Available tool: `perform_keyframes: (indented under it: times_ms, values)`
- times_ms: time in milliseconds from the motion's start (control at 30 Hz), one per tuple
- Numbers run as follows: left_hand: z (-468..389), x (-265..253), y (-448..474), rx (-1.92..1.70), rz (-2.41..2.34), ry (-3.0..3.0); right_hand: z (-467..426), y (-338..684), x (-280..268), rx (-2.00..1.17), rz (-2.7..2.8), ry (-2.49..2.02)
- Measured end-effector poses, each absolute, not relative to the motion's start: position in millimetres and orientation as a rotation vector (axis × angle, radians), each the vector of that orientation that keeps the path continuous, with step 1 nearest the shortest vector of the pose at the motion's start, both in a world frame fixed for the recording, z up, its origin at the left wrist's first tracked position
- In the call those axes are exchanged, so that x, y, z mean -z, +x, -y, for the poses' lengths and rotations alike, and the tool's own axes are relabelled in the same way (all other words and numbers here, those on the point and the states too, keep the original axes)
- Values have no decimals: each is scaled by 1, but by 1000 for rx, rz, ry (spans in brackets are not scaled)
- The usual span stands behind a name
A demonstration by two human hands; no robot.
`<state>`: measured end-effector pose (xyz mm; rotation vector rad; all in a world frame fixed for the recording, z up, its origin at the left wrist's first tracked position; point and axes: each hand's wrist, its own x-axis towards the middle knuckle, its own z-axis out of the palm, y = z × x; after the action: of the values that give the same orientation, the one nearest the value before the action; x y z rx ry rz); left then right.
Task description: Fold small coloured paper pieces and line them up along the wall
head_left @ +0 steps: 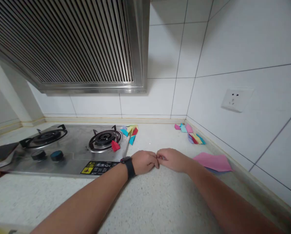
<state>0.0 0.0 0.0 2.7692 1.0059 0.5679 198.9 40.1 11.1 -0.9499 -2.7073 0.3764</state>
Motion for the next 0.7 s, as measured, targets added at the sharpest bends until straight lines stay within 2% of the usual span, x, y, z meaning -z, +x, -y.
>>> perform_keyframes:
  times_ms: [467, 600, 700]
  values:
    - [1, -5, -3, -527, -1065, 2832, -42, 201, -10, -378, 2711, -925]
    - [-8, -16, -17, -547, -1216, 2874, -41, 202, -13, -304, 2691, -900]
    - [-22, -21, -36, -601, -1505, 2859, -40, 203, -16, -275, 2692, -879]
